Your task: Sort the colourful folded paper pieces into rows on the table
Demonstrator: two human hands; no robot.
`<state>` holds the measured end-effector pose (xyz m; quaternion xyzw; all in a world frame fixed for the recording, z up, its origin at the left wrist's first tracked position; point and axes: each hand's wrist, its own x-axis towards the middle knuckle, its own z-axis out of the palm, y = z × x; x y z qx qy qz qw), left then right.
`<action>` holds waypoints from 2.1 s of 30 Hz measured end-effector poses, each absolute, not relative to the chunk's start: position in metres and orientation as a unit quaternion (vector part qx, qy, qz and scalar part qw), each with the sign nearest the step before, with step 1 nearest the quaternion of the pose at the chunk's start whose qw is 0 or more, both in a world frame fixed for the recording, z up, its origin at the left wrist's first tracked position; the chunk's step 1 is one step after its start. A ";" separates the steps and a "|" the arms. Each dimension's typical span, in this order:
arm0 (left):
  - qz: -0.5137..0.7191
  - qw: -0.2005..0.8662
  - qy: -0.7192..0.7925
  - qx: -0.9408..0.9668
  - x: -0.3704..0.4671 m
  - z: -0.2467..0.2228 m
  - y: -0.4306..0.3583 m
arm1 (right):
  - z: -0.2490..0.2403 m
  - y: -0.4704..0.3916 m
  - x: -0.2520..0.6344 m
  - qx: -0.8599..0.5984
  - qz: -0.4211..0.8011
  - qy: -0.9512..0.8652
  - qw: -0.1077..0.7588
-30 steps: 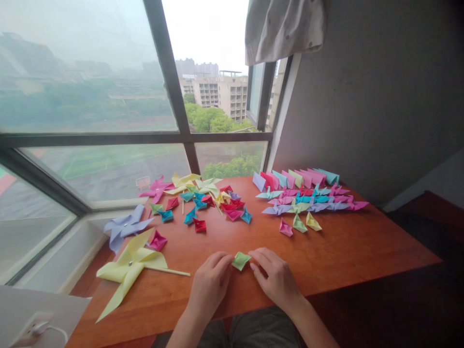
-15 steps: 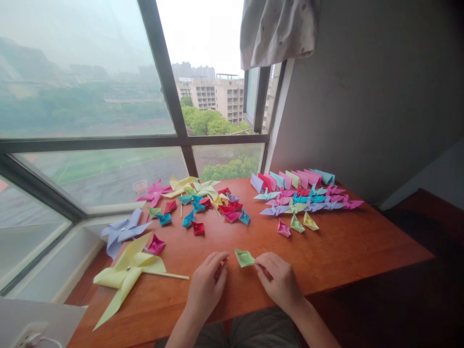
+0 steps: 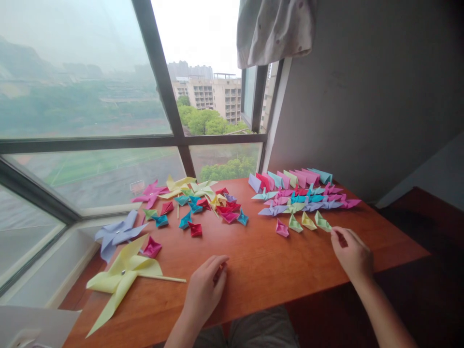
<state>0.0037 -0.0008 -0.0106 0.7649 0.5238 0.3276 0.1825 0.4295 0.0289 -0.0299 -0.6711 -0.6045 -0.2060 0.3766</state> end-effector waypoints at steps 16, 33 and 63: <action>0.332 0.175 0.523 0.765 0.004 -0.012 0.001 | -0.047 0.055 0.449 -0.717 -0.190 -0.595 0.310; 0.338 0.169 0.522 0.765 0.005 -0.010 0.001 | -0.046 0.053 0.445 -0.731 -0.190 -0.575 0.315; 0.322 0.179 0.522 0.769 0.004 -0.011 -0.001 | -0.033 0.039 0.410 -0.688 -0.211 -0.571 0.394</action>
